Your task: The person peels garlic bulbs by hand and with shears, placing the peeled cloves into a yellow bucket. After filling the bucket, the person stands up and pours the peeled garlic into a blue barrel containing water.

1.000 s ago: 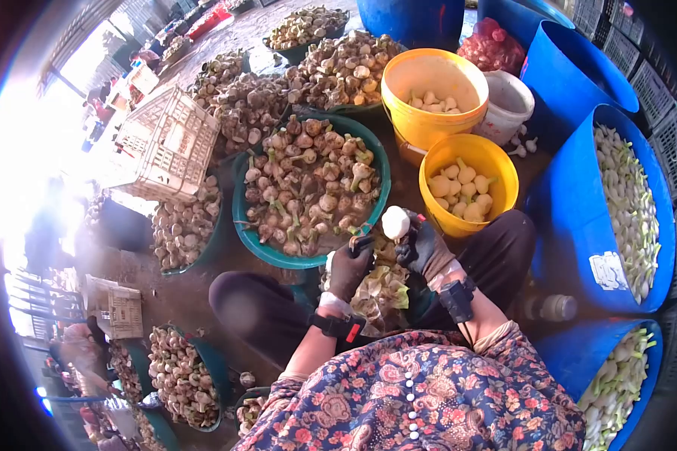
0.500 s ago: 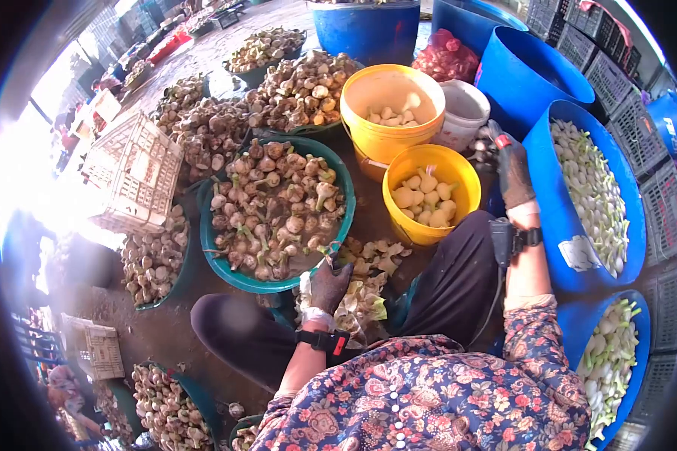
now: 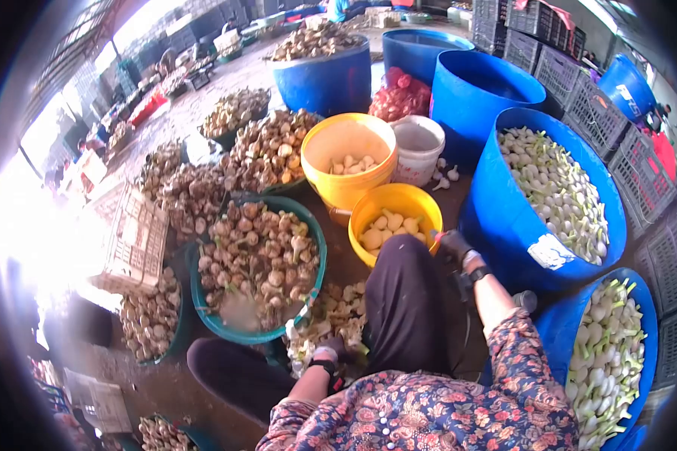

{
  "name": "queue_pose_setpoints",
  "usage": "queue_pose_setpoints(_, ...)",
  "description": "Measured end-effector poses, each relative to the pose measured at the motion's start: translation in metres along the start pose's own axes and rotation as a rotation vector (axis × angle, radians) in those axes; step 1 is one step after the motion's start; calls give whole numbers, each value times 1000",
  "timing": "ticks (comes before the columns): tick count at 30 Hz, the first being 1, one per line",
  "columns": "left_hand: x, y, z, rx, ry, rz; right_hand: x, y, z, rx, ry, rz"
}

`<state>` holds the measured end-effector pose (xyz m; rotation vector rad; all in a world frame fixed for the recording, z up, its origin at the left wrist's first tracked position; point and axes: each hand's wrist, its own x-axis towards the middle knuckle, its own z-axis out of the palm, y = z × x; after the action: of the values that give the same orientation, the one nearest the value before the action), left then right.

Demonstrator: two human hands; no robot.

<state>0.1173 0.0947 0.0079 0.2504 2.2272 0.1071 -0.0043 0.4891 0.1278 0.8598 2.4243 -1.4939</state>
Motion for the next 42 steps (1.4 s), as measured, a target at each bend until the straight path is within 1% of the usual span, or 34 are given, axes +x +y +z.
queue_pose_setpoints(1, 20, -9, 17, -56, 30, 15, -1, -5, 10, -68, 53, -16)
queue_pose_setpoints(2, 35, -15, 28, 5, 67, 48, -1, -10, 20, -138, 102, -32)
queue_pose_setpoints(3, 33, -14, 27, 11, 54, 52, 2, -16, 30, -211, 147, -47)
queue_pose_setpoints(5, 40, -15, 26, -106, 9, 35, -1, -32, 42, -462, 232, -66)
queue_pose_setpoints(6, 34, -10, 17, -93, -23, 36, 2, -38, 43, -348, 184, 38)
queue_pose_setpoints(7, 28, -5, 10, -78, -62, 42, 1, -41, 43, -321, 180, 55)
queue_pose_setpoints(8, 47, -10, 23, -46, -131, 18, -1, -41, 39, -301, 179, 76)
queue_pose_setpoints(9, 65, -14, 42, -9, -30, 36, -4, -45, 34, -285, 183, 98)
queue_pose_setpoints(10, 86, -21, 65, 23, 74, 58, 10, -36, 35, -263, 197, 95)
queue_pose_setpoints(11, 102, -24, 79, 52, 180, 79, 25, -26, 33, -246, 139, 103)
queue_pose_setpoints(12, 104, -21, 84, 44, 195, 60, 19, -34, 36, -218, 251, 140)
queue_pose_setpoints(13, 72, 5, 43, 147, 66, -10, 11, -43, 43, -191, 361, 179)
queue_pose_setpoints(14, 99, -8, 83, 32, 233, 5, 18, -31, 54, -143, 467, 146)
queue_pose_setpoints(15, 92, 0, 84, 26, 206, -19, 26, -19, 66, -99, 576, 112)
queue_pose_setpoints(17, 76, 19, 72, 17, 136, -62, 26, -18, 69, -137, 605, 104)
queue_pose_setpoints(18, 74, 24, 66, -6, 118, -61, 37, 0, 72, -208, 654, 60)
queue_pose_setpoints(20, 73, 29, 55, -40, 82, -63, 53, 29, 74, -189, 666, 20)
queue_pose_setpoints(24, 71, 36, 30, -117, -1, -30, 33, -5, 71, -51, 604, 13)
queue_pose_setpoints(26, 69, 35, 11, -170, -41, 2, 37, 4, 73, -73, 624, -48)
queue_pose_setpoints(27, 67, 34, -2, -209, -58, 19, 37, 7, 73, -79, 639, -84)
queue_pose_setpoints(29, 69, 21, -44, -407, -111, 80, 29, -17, 69, -265, 612, 102)
queue_pose_setpoints(30, 75, 16, -70, -563, -149, 103, 30, -7, 69, -427, 651, 44)
queue_pose_setpoints(31, 82, 14, -98, -736, -185, 104, 24, -32, 67, -552, 661, 68)
queue_pose_setpoints(33, 105, 22, -156, -1062, -263, 80, 28, -22, 72, -444, 722, 65)
queue_pose_setpoints(34, 114, 28, -180, -1139, -286, 54, 31, -17, 72, -335, 664, 142)
queue_pose_setpoints(35, 121, 32, -200, -1141, -276, 43, 30, -18, 70, -224, 596, 212)
queue_pose_setpoints(36, 123, 39, -217, -1146, -273, 24, 29, -30, 67, -195, 576, 271)
queue_pose_setpoints(37, 136, 35, -208, -737, 160, 313, 31, -15, 73, -324, 642, 197)
queue_pose_setpoints(39, 133, 45, -215, -1468, -7, 287, 21, -48, 66, -644, 703, 149)
queue_pose_setpoints(40, 142, 41, -210, -1435, -40, 401, 15, -63, 66, -708, 715, 76)
queue_pose_setpoints(41, 152, 25, -197, -1394, -76, 506, 4, -87, 71, -656, 640, -60)
queue_pose_setpoints(42, 146, 21, -198, -1512, -157, 482, -6, -109, 80, -603, 559, -190)
